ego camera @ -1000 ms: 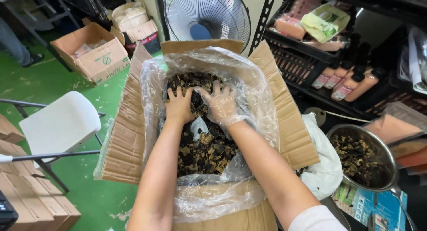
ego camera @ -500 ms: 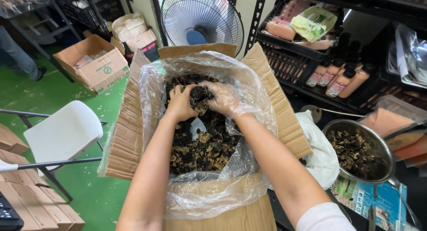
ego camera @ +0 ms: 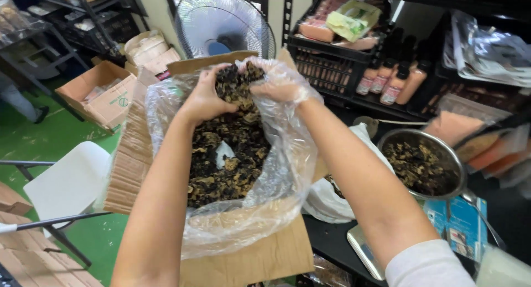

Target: Person is scooping dried food from a large container into smaller bags, weighing them on a scale, and preparing them for packaging.

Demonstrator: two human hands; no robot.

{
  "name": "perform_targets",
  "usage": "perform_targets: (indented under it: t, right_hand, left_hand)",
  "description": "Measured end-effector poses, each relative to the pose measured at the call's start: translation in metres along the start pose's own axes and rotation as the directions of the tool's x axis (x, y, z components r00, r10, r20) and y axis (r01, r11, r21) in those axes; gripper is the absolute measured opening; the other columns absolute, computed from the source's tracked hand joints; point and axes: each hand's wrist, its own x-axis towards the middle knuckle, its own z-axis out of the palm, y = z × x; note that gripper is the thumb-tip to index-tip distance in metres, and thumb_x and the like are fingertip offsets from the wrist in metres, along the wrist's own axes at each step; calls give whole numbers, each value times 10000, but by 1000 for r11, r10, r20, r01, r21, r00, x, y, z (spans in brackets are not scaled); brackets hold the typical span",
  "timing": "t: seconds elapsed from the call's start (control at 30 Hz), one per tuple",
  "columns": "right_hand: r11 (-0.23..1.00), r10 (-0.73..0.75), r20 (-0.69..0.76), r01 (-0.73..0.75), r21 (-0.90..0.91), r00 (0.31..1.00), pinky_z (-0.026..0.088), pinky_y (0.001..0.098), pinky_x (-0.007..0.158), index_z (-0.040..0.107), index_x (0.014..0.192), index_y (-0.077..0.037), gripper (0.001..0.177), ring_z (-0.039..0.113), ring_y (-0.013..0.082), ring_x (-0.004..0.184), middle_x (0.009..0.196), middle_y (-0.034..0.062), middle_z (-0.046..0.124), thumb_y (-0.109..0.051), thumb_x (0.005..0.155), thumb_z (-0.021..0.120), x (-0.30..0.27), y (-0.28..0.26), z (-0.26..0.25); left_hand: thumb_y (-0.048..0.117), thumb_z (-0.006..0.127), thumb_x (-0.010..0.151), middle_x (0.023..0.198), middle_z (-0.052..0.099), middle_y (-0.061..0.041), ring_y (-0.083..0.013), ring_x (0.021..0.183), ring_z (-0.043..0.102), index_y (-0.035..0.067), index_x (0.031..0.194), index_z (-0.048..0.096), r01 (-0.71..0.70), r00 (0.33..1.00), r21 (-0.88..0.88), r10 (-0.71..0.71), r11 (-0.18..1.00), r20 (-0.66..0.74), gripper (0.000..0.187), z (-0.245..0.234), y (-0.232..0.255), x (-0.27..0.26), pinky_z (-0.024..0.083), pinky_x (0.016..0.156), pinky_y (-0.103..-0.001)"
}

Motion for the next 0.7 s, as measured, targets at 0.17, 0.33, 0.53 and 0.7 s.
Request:
perform_targets:
  t: [0.17,0.33,0.53,0.7]
  right_hand:
    - [895,-432,-24,426,-133,901,470,315,1027,563,1199,-232,337,604,147,1136,1188,-6,644,-232,897,710,-38,6,-72]
    - [937,-176,-248,85,-338,953,478,285,872,604,1156,-304,386,644,108,970,1090,-55,693,-291,774,651,-111,4,-144]
    - [973,47,-395,-132,-191,917,477,250,739,562,1123,-290,335,543,68,817,986,-58,603,-217,806,643,-221,67,-225]
    - [909,215,-560,-373,-184,800,426,448,1115,520,1483,-104,813,522,395,1341,1426,207,588,-319,767,838,-301,175,-250]
  left_hand:
    - [100,851,657,1315,364,-143,-314,1191,525,202,1514,365,-159,980,123,142,980,140,991,23,64,34,448,1120,-411]
    - [128,801,661,1325,369,-116,-261,1180,536,179,1536,343,-218,949,99,187,971,253,990,92,146,52,474,1071,-384]
    - [211,872,577,1314,388,-184,-375,1290,460,188,1491,404,-512,806,26,469,859,362,1027,252,178,108,344,1165,-399]
    - [271,958,520,1462,391,-246,-541,1390,399,300,1489,469,-466,781,-20,422,885,461,1086,403,180,113,373,1190,-523]
